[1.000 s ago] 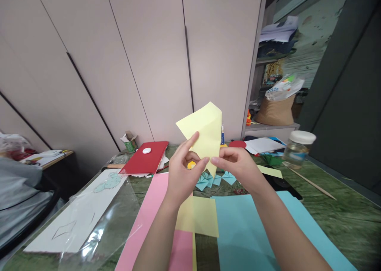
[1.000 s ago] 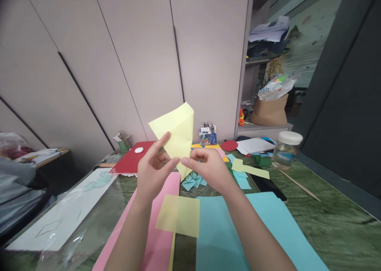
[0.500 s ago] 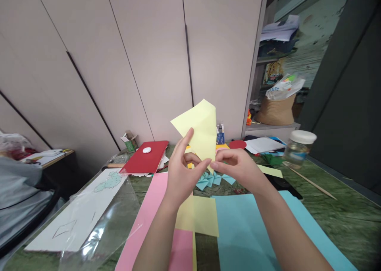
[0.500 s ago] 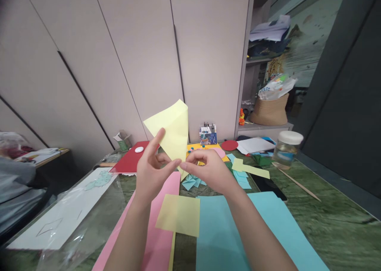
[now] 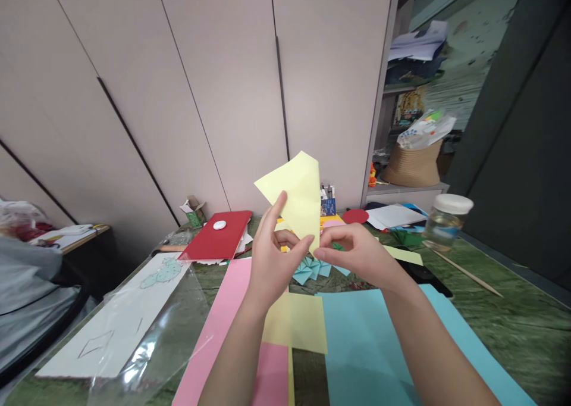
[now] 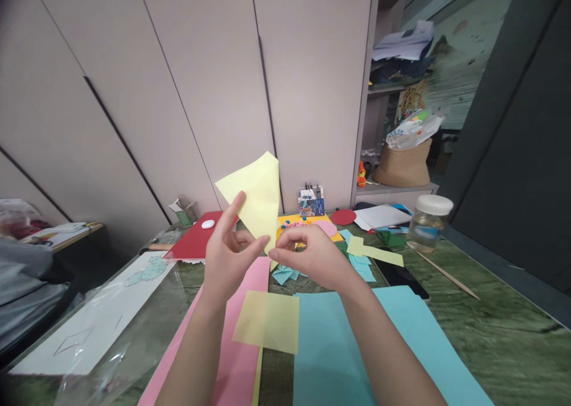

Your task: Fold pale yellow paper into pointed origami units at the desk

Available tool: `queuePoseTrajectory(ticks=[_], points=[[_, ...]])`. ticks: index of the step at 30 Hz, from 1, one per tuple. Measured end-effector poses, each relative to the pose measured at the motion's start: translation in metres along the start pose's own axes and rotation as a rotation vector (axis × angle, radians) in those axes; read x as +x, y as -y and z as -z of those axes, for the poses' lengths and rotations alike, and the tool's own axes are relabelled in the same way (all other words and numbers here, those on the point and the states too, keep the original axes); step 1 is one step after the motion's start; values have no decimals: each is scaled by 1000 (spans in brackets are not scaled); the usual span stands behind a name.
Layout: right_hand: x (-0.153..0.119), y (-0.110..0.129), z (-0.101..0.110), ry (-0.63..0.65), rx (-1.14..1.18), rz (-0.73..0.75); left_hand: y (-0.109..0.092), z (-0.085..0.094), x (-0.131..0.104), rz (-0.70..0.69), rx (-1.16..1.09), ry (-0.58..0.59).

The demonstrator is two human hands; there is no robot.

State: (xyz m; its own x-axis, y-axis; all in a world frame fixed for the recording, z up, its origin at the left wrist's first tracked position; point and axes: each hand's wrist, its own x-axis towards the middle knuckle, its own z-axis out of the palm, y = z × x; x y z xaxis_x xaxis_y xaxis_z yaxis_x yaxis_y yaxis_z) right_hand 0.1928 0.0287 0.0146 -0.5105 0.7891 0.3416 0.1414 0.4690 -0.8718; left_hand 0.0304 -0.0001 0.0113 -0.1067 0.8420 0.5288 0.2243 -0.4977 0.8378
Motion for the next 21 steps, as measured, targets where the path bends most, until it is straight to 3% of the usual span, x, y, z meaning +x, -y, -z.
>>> queuePoseTrajectory(ticks=[13, 15, 21], points=[[-3, -1, 8, 133, -85, -40, 6, 0, 1, -61, -3, 12], [-1, -4, 12, 79, -22, -31, 7, 0, 1, -93, 0, 43], [3, -16, 11, -283, 365, 81, 12, -2, 0, -175, 65, 258]])
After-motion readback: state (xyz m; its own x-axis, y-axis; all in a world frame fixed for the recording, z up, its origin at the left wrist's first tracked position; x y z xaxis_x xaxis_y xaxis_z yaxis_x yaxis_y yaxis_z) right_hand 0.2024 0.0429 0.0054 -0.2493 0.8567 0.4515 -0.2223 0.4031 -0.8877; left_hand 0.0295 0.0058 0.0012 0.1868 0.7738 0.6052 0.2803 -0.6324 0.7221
